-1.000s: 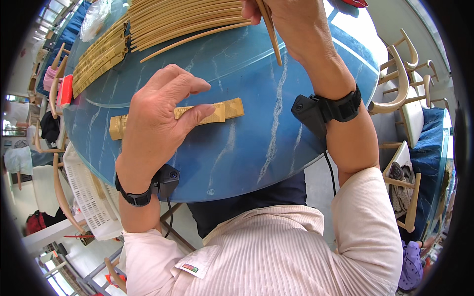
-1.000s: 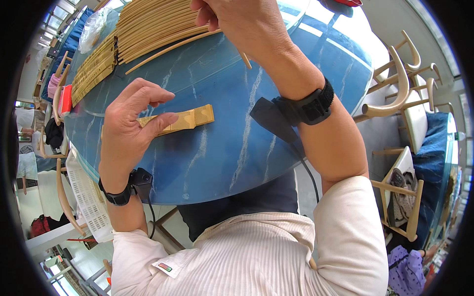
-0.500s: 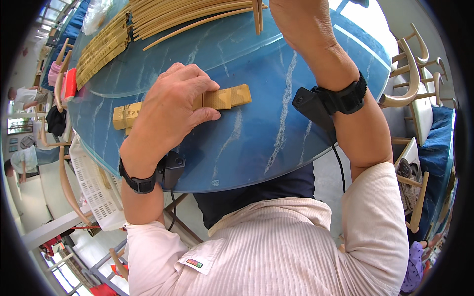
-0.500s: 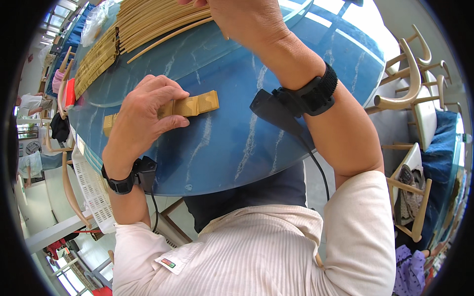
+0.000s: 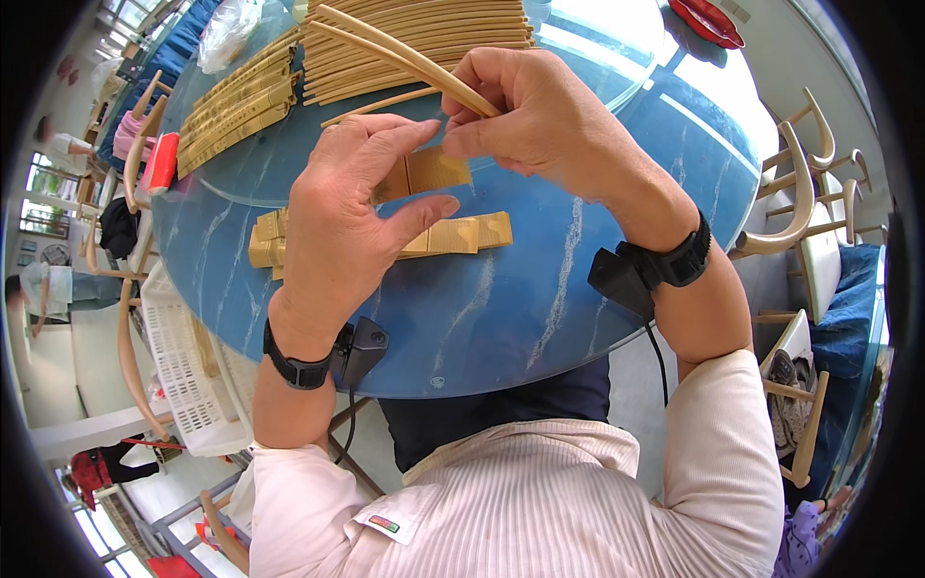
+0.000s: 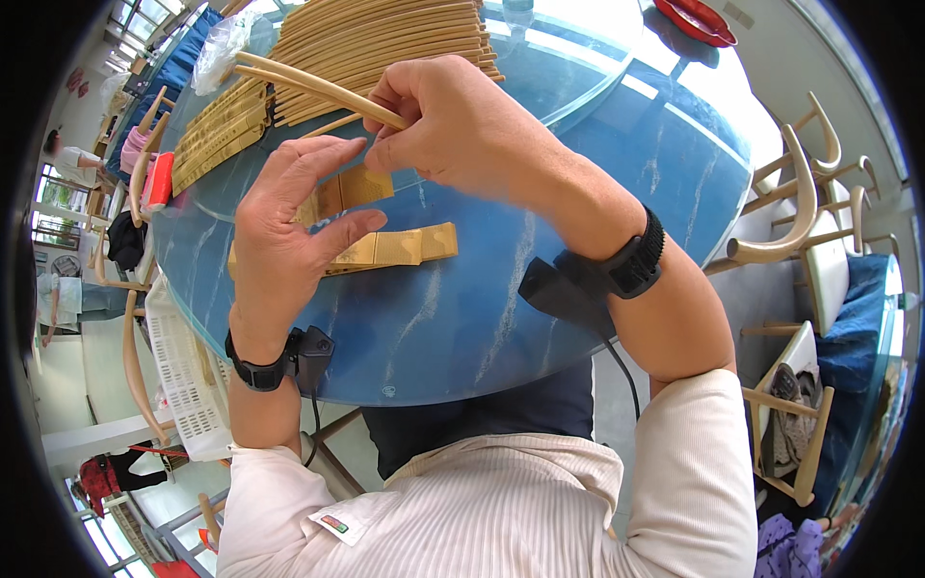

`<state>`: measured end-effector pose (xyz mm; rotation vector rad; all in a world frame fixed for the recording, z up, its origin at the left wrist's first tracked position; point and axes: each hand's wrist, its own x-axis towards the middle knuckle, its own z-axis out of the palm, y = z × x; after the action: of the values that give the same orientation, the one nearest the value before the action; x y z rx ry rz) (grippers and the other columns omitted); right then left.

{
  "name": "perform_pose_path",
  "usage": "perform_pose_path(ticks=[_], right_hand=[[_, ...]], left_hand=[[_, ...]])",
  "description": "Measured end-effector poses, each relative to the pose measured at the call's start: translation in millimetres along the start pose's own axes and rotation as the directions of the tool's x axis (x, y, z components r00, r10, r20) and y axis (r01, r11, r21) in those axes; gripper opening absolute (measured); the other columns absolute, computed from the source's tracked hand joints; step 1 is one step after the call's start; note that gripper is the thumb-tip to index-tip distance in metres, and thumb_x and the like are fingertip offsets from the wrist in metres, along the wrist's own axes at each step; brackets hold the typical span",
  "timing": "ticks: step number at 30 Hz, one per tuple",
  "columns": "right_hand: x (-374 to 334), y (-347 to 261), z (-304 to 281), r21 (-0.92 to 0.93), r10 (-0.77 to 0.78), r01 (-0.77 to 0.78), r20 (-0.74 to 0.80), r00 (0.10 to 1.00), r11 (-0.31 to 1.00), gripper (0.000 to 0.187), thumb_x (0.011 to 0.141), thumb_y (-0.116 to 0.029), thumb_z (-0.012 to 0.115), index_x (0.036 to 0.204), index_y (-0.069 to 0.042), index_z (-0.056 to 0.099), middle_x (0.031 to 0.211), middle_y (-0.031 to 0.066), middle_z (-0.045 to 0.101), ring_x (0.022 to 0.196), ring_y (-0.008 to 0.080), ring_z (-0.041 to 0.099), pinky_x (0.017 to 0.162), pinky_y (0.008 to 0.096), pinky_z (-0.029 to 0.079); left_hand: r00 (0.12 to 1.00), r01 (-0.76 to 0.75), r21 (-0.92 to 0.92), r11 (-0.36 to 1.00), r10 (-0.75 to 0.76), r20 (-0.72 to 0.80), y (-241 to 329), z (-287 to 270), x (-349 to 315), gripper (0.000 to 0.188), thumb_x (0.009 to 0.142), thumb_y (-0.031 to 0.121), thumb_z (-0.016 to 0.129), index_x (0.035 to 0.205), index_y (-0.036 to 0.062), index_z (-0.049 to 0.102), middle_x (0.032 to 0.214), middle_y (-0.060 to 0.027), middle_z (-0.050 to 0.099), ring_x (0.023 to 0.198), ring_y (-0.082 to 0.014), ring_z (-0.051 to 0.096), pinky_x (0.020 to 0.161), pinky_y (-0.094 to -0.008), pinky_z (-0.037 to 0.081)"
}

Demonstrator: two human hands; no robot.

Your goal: The person repeatedly picks up pairs of wooden chopsticks and inserts them into paper sleeves at a round table. The person handles the chopsticks and sleeves by hand, placing completed units back on the table.

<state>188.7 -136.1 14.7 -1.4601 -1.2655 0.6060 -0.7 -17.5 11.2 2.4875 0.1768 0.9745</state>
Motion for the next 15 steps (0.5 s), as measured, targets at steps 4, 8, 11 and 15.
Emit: perform_pose_path(ticks=[4, 8, 11, 15], right_hand=[[0, -9, -11, 0.041, 0.036, -0.030, -0.147, 0.988, 0.999, 0.022, 0.085, -0.010, 0.087, 0.098, -0.001, 0.071, 0.082, 0.0027, 0.070, 0.068, 0.0081, 0.062, 0.057, 0.0229, 0.048], [2, -9, -8, 0.122, -0.051, 0.083, -0.247, 0.968, 0.989, 0.018, 0.088, -0.005, 0.084, 0.094, -0.004, 0.067, 0.085, 0.0018, 0.072, 0.069, 0.0066, 0.060, 0.059, 0.0231, 0.048], [-4, -15, -1, 0.242, 0.006, 0.054, -0.239, 0.971, 0.969, 0.019, 0.087, -0.004, 0.083, 0.095, -0.005, 0.066, 0.085, 0.0010, 0.072, 0.069, 0.0056, 0.059, 0.058, 0.0236, 0.048], [-4, -5, 6, 0.169, -0.112, 0.143, -0.185, 0.976, 0.975, 0.018, 0.097, -0.005, 0.079, 0.105, -0.004, 0.063, 0.086, 0.0050, 0.070, 0.052, 0.0043, 0.052, 0.044, 0.0187, 0.040]], left_hand=[[0.976, -0.040, -0.122, 0.992, 0.013, -0.217, -3, -2, -1, 0.032, 0.080, 0.008, 0.092, 0.107, 0.0039, 0.078, 0.090, -0.0045, 0.069, 0.077, -0.0156, 0.065, 0.068, -0.0268, 0.053], [0.895, 0.440, -0.656, 0.613, -0.357, 0.266, 9, 0, -7, 0.016, 0.098, 0.016, 0.080, 0.102, 0.0026, 0.074, 0.090, -0.0047, 0.071, 0.077, -0.0088, 0.064, 0.066, -0.0238, 0.050], [0.802, 0.567, -0.766, 0.303, -0.417, 0.428, 8, 13, -5, 0.022, 0.109, 0.024, 0.066, 0.110, 0.0020, 0.070, 0.093, -0.0078, 0.074, 0.075, -0.0114, 0.068, 0.065, -0.0254, 0.053], [0.845, 0.413, -0.878, 0.240, -0.461, 0.272, 0, 15, -5, 0.022, 0.112, 0.021, 0.060, 0.118, 0.0006, 0.066, 0.097, -0.0108, 0.076, 0.079, -0.0150, 0.071, 0.065, -0.0287, 0.055]])
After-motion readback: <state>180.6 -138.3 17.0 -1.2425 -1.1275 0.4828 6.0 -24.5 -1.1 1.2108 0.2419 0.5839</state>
